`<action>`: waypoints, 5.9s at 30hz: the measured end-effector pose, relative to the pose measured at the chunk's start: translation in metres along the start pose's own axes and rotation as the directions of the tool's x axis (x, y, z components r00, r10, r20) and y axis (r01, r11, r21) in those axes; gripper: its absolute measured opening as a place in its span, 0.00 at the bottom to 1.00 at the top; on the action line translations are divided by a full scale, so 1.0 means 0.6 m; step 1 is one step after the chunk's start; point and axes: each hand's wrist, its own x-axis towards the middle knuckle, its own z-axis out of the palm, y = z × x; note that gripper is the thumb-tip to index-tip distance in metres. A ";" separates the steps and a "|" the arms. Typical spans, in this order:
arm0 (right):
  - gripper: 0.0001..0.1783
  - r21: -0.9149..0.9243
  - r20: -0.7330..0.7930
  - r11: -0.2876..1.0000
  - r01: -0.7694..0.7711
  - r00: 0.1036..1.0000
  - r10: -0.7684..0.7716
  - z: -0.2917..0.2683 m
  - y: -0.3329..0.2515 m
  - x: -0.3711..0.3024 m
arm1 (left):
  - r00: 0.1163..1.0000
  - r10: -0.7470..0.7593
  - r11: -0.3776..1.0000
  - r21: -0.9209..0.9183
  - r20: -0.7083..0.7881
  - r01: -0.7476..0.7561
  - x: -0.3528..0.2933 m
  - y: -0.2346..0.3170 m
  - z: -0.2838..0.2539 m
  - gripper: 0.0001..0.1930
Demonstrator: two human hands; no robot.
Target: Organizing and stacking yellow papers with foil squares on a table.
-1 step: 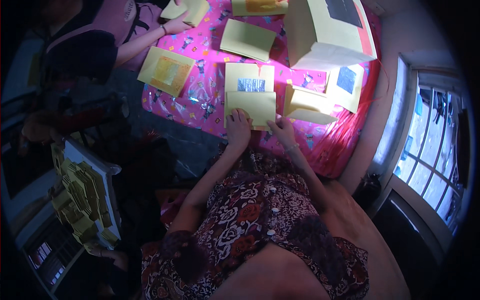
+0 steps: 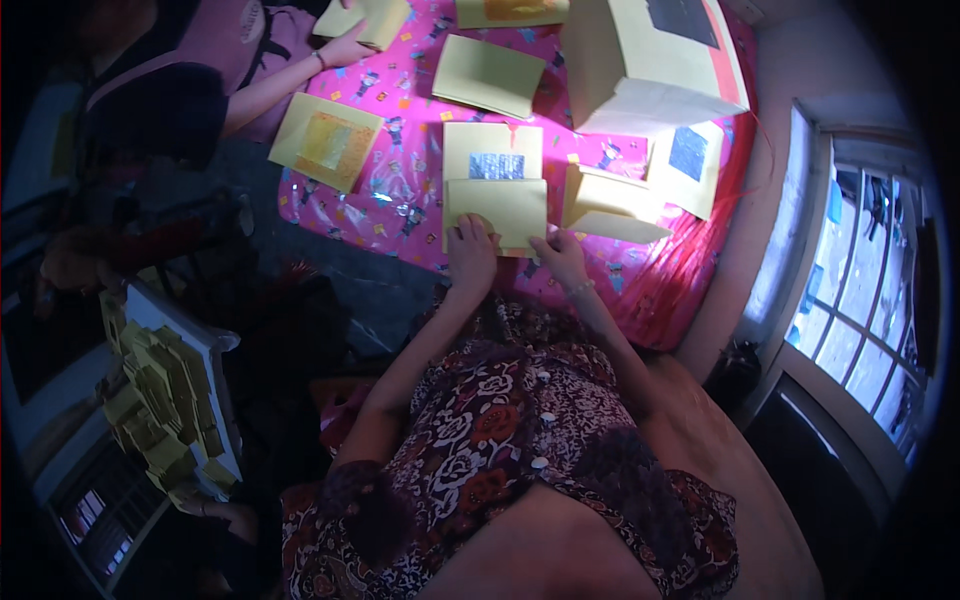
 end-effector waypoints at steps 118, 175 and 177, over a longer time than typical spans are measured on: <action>0.28 0.267 -0.615 0.953 -0.144 0.736 0.284 -0.284 0.010 0.065 | 0.772 0.617 0.778 -0.272 0.155 -0.567 0.144 0.222 0.100 0.32; 0.15 -0.267 -0.842 0.889 0.372 0.359 -0.403 -0.304 -0.092 -0.083 | 0.876 0.481 0.268 -0.948 -0.024 -0.173 0.211 0.339 -0.001 0.23; 0.16 -0.252 -0.852 0.898 0.361 0.357 -0.383 -0.300 -0.107 -0.092 | 0.878 0.473 0.201 -0.979 0.070 -0.030 0.213 0.357 -0.014 0.26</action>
